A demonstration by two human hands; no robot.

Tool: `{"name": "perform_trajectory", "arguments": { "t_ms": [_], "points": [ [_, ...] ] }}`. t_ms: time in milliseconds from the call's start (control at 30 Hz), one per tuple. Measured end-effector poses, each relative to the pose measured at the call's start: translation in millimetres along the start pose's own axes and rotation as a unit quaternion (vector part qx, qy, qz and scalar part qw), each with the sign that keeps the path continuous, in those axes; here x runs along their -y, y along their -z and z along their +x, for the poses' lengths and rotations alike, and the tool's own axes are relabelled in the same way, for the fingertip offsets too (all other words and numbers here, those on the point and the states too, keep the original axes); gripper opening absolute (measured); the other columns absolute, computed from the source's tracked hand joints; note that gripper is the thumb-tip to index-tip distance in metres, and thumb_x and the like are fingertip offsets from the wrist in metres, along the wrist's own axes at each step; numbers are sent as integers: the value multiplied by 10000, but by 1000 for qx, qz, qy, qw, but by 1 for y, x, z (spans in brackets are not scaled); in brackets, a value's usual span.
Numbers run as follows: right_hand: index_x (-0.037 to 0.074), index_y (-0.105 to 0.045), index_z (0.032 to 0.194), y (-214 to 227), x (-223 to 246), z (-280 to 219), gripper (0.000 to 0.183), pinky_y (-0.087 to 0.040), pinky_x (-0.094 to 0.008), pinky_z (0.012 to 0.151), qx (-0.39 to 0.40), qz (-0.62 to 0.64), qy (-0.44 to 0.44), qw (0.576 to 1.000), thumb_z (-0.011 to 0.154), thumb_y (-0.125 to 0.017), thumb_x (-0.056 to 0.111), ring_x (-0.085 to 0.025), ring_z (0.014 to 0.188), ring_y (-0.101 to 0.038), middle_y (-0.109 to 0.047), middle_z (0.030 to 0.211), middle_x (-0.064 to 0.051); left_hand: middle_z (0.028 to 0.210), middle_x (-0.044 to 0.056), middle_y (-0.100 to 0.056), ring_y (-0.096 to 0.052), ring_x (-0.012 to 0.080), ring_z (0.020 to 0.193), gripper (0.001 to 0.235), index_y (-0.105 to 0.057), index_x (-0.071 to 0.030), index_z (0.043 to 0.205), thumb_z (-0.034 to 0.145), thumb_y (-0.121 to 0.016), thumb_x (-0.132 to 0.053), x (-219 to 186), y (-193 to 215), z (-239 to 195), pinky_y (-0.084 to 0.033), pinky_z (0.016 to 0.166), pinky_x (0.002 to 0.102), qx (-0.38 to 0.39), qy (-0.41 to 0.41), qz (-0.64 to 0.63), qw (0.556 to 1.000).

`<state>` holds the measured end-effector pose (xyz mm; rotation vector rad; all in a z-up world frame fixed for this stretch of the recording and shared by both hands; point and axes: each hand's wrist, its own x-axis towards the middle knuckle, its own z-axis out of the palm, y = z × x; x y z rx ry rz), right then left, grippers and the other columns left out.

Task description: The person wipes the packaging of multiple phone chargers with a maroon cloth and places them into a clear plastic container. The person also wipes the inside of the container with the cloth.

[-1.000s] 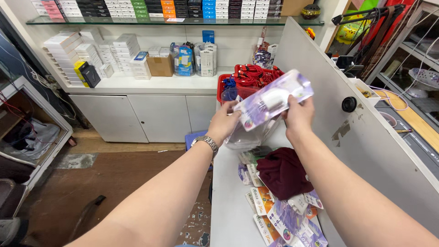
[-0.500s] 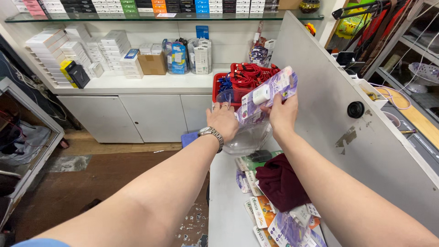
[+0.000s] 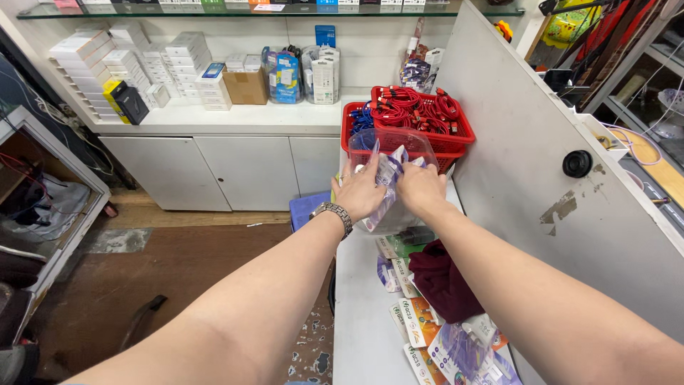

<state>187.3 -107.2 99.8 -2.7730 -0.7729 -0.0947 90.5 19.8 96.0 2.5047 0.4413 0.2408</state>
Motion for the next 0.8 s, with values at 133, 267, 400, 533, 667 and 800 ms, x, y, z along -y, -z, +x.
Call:
{"name": "perform_trajectory", "arguments": {
  "t_ms": [133, 267, 400, 533, 667, 800],
  "points": [
    [83, -626, 1313, -1, -2, -1, 435, -395, -594, 1044, 6, 70, -25, 997, 990, -537, 361, -434, 1269, -499, -649, 1299, -185, 1655, 99, -262, -2, 444, 1520, 851, -201, -233, 1610, 849, -574, -313, -7, 4, -14, -17, 1145, 751, -12, -15, -36, 999],
    [89, -559, 1416, 6, -14, -22, 610, -416, -524, 1067, -97, 155, 31, 983, 891, -621, 392, -422, 1242, -505, -588, 1350, -209, 1533, 161, -444, -250, 399, 1479, 592, -496, -144, 1450, 872, -597, -227, -21, 7, -42, -216, 1172, 609, -151, -33, -89, 984],
    [153, -592, 1420, 32, -32, -62, 620, -433, -514, 1135, -106, 194, -20, 975, 869, -644, 432, -394, 1326, -511, -590, 1410, -180, 1249, 137, -696, -587, 305, 1268, 299, -695, -92, 1180, 907, -592, -158, -28, -11, -73, -440, 1101, 419, -244, 18, -169, 955],
    [262, -422, 1514, 60, -44, -115, 945, -336, -611, 1136, 78, 79, -142, 984, 738, -826, 618, -497, 1393, -340, -373, 1535, -193, 1024, 128, -764, -752, 302, 947, 246, -705, -56, 1104, 918, -623, -194, -19, -56, -96, -567, 861, 391, -154, 147, -308, 927],
    [329, -270, 1564, 49, -43, -162, 1136, -272, -612, 1148, 227, -20, -120, 966, 681, -954, 538, -577, 1412, -169, -100, 1622, -219, 933, 141, -754, -742, 267, 838, 238, -737, -6, 1054, 934, -647, -190, -4, -110, -109, -590, 724, 363, 31, 246, -344, 906],
    [260, -587, 1283, 27, -67, -182, 680, -480, -500, 1093, 105, 73, -84, 988, 669, -880, 258, -408, 1327, -498, -439, 1590, -24, 974, 167, -752, -745, 260, 817, 265, -695, 81, 1089, 952, -617, -131, 8, -143, -103, -631, 673, 355, 123, 255, -417, 864]
  ]
}}
